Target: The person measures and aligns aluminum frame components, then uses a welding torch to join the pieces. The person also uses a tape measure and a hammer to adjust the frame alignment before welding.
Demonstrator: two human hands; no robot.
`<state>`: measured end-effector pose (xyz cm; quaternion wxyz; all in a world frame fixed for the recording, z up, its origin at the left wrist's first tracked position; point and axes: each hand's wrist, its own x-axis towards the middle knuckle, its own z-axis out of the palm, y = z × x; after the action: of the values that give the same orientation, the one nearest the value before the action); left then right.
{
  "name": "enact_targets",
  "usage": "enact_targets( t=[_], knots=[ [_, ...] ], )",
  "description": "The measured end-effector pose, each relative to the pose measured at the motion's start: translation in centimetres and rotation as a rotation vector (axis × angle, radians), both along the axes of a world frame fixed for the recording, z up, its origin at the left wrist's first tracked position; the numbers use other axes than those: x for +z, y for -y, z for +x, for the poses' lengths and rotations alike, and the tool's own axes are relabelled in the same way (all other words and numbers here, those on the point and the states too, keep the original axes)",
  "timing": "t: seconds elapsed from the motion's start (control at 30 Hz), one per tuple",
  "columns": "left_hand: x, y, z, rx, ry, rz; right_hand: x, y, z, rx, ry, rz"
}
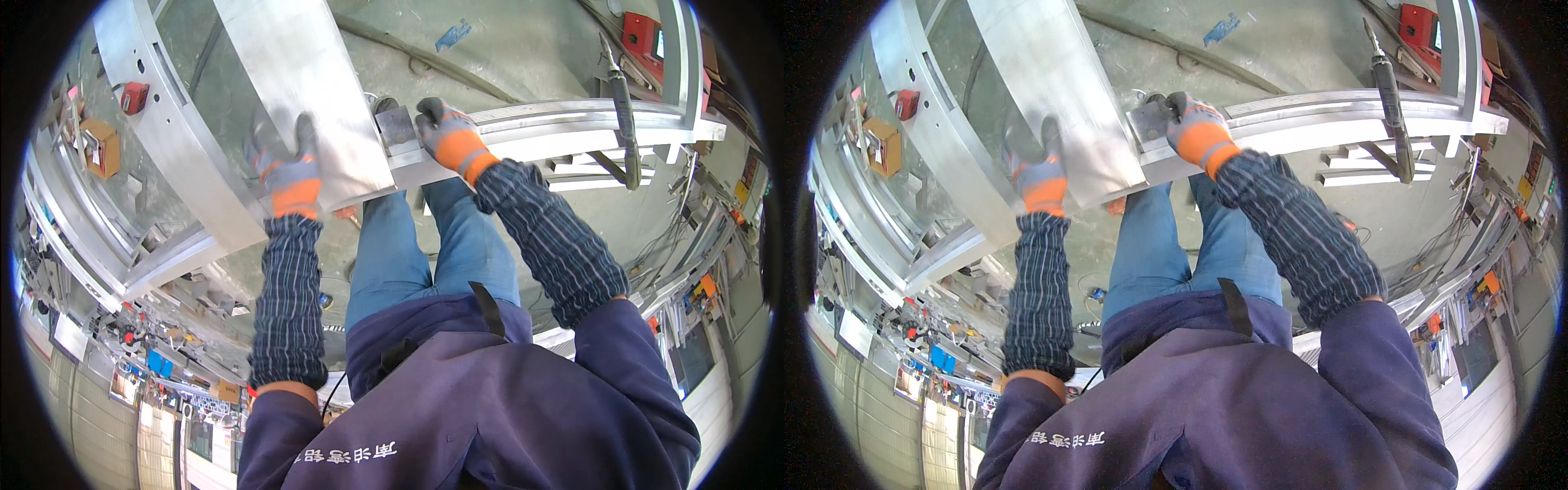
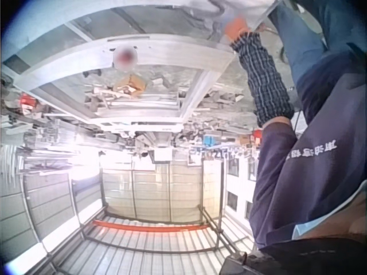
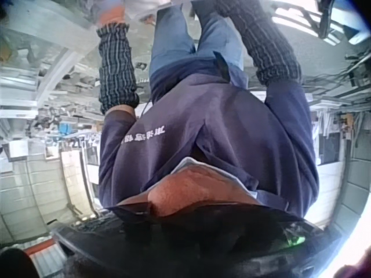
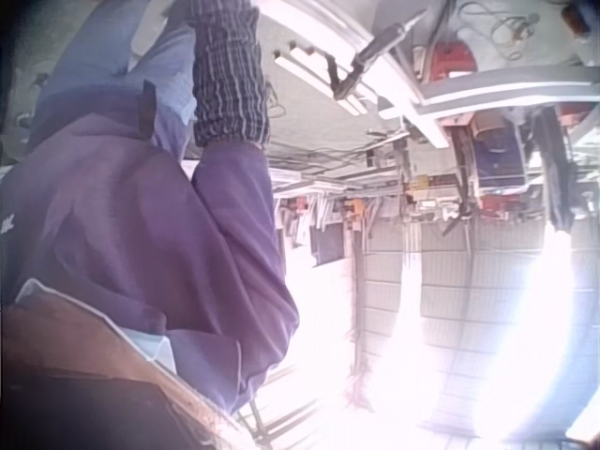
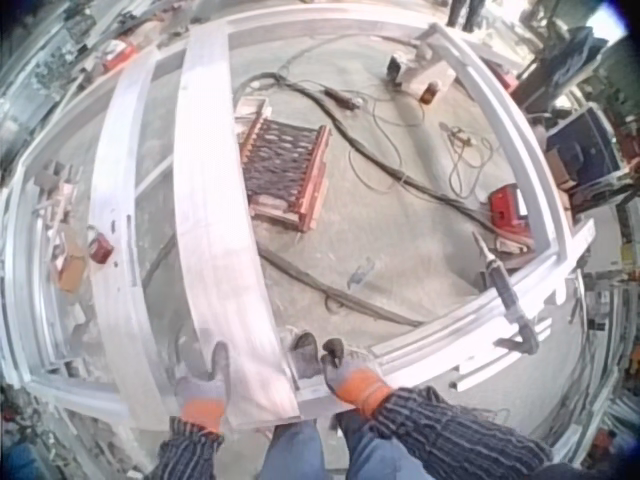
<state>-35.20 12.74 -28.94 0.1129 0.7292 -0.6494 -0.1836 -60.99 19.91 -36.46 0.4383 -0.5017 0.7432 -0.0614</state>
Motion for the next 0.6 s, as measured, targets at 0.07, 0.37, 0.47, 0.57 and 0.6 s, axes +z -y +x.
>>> enact_targets(
  t=[0.07,0.37,0.47,0.57,0.6],
  knots=[
    [-0.8,2.7,-1.8,-0.307,-0.084,-0.267,3.6,-1.6,0.2,0.048,-0.041,-0.224],
    [-7.5,6.0,-6.6,-0.545,0.537,-0.043,8.3,-13.1,5.1,0.013,0.269,0.252],
    [-7.0,6.3,-6.8,-0.553,0.562,-0.031,8.2,-13.8,6.1,0.030,0.273,0.246],
    [-7.0,5.5,-6.1,-0.565,0.486,-0.098,8.7,-13.4,6.6,0.085,0.281,0.310],
    [-7.5,5.9,-6.2,-0.555,0.498,-0.108,7.9,-12.8,6.8,0.103,0.209,0.253]
  ],
)
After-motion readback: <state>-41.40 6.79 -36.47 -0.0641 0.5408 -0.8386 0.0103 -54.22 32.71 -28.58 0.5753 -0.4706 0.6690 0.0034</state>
